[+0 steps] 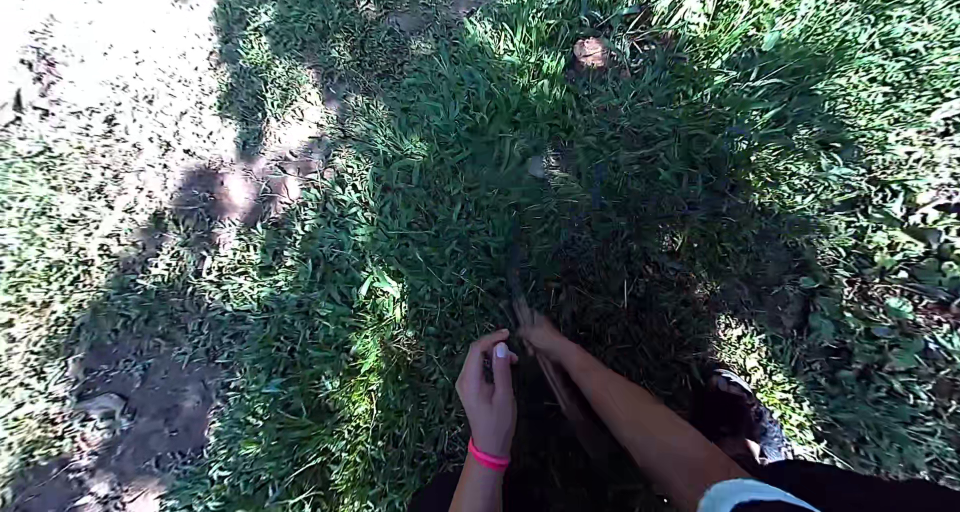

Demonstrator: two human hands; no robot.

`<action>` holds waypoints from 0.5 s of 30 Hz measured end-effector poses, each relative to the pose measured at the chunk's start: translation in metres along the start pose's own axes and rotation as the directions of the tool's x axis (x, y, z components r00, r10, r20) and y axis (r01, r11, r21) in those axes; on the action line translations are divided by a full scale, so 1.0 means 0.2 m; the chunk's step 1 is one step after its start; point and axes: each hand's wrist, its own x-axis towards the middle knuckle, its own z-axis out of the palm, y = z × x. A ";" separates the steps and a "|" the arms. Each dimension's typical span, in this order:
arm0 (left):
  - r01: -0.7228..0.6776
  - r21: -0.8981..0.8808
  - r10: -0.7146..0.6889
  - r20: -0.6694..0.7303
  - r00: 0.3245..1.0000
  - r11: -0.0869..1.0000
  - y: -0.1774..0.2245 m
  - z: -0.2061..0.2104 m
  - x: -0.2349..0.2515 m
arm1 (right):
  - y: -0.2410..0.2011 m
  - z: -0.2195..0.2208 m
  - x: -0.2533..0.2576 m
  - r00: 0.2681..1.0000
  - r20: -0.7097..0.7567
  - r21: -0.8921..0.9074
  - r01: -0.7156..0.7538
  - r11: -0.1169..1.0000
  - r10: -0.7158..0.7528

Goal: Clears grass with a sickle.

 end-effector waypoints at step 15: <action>-0.073 -0.008 0.074 0.133 0.988 0.997 0.07 0.03 -0.11 | -0.48 -0.31 -0.11 0.865 -0.488 0.522 0.393 0.757 -0.113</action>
